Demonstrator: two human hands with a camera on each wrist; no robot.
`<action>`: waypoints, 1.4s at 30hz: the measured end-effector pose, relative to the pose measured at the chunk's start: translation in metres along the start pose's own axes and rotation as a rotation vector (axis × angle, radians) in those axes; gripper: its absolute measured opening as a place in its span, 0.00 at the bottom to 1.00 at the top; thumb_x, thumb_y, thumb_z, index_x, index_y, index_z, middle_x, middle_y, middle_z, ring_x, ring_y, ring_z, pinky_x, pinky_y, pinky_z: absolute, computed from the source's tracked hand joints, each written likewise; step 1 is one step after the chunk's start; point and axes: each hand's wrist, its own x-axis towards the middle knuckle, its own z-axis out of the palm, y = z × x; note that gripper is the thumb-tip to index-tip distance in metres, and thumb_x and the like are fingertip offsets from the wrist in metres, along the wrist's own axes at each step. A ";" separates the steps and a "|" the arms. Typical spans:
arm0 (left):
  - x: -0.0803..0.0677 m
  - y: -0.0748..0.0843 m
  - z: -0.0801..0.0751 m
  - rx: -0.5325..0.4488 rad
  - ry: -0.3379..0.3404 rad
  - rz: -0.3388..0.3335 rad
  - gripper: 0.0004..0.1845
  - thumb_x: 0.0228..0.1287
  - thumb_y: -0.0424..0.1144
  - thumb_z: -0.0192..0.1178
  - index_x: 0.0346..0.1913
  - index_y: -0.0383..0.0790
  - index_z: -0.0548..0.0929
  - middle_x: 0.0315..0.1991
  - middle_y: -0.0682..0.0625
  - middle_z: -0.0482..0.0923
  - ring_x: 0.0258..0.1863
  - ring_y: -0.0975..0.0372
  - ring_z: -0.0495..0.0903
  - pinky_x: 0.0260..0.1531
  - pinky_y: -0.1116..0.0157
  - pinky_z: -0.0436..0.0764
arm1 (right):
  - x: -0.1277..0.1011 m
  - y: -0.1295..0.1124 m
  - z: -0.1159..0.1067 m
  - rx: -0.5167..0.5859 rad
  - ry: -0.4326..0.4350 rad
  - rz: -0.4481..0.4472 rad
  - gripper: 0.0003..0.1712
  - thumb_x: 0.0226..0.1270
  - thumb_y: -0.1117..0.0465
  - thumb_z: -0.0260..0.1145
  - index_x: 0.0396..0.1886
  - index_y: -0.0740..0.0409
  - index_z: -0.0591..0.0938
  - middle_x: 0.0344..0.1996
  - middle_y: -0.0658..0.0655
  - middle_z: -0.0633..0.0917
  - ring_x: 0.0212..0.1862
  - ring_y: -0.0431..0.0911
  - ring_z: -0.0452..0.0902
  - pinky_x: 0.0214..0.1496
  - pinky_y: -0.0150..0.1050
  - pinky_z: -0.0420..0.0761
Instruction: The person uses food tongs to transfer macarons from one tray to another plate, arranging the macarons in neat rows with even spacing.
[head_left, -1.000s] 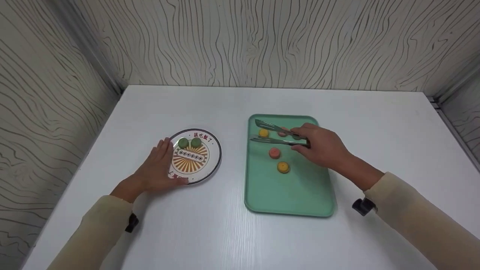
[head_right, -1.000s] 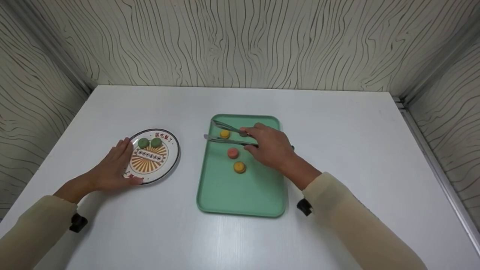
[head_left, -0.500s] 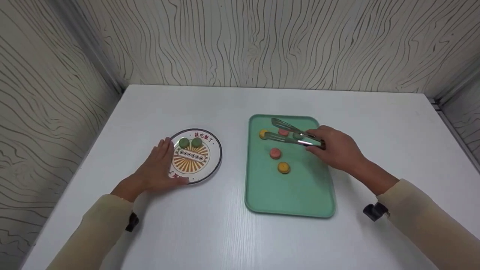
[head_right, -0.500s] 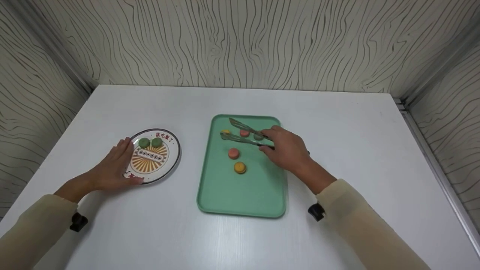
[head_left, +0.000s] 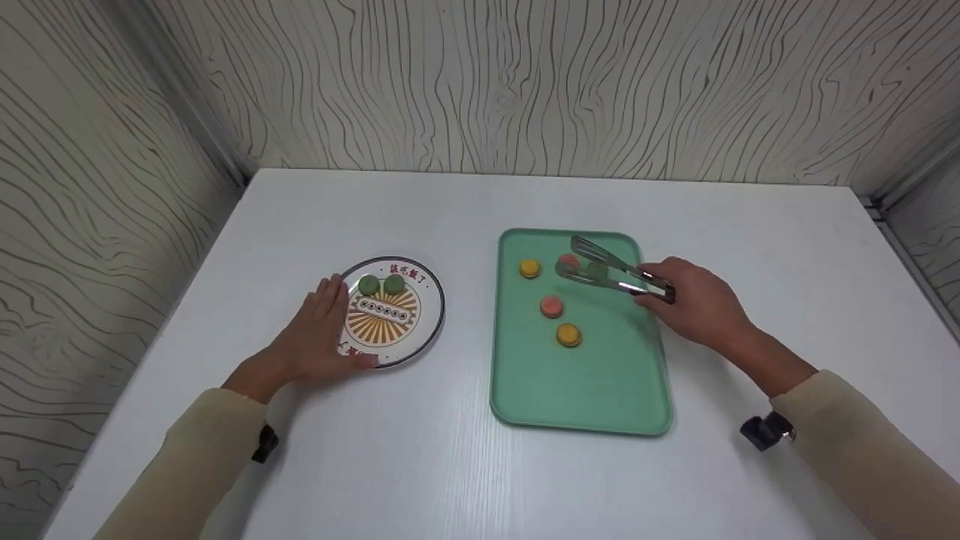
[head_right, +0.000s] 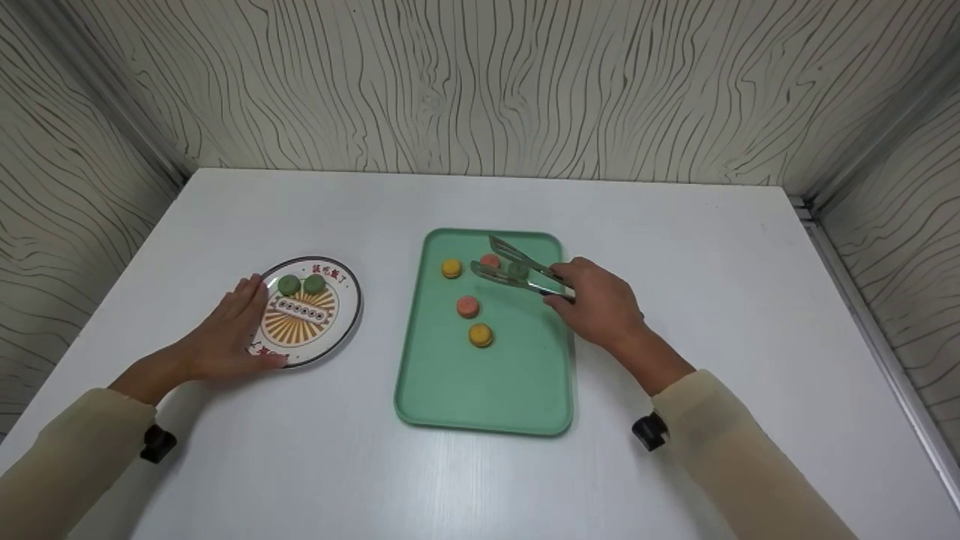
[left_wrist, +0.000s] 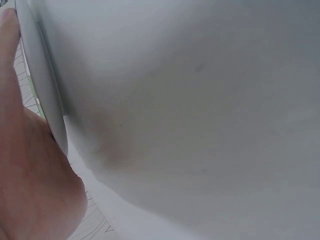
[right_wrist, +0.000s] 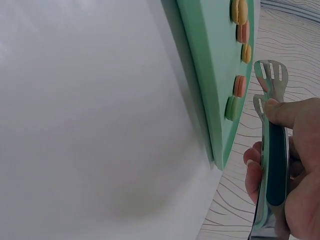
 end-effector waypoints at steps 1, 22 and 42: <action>0.000 0.000 0.000 -0.003 -0.001 -0.001 0.72 0.55 0.77 0.60 0.78 0.22 0.38 0.81 0.30 0.31 0.80 0.41 0.30 0.77 0.43 0.41 | -0.001 0.001 0.000 0.001 0.003 0.002 0.23 0.65 0.60 0.74 0.58 0.62 0.84 0.32 0.55 0.81 0.31 0.48 0.72 0.30 0.40 0.70; -0.001 0.002 -0.001 -0.001 -0.017 -0.009 0.71 0.56 0.77 0.59 0.79 0.23 0.38 0.81 0.32 0.30 0.80 0.42 0.29 0.77 0.44 0.40 | -0.006 0.027 0.005 -0.006 0.007 0.054 0.26 0.67 0.58 0.73 0.60 0.66 0.83 0.38 0.60 0.84 0.34 0.49 0.72 0.32 0.40 0.69; -0.003 0.004 -0.003 -0.030 -0.003 -0.005 0.71 0.56 0.75 0.61 0.79 0.23 0.39 0.81 0.30 0.32 0.80 0.41 0.31 0.77 0.43 0.41 | -0.005 0.031 0.011 0.019 -0.002 0.062 0.23 0.68 0.59 0.71 0.59 0.64 0.83 0.37 0.60 0.84 0.34 0.50 0.72 0.34 0.41 0.70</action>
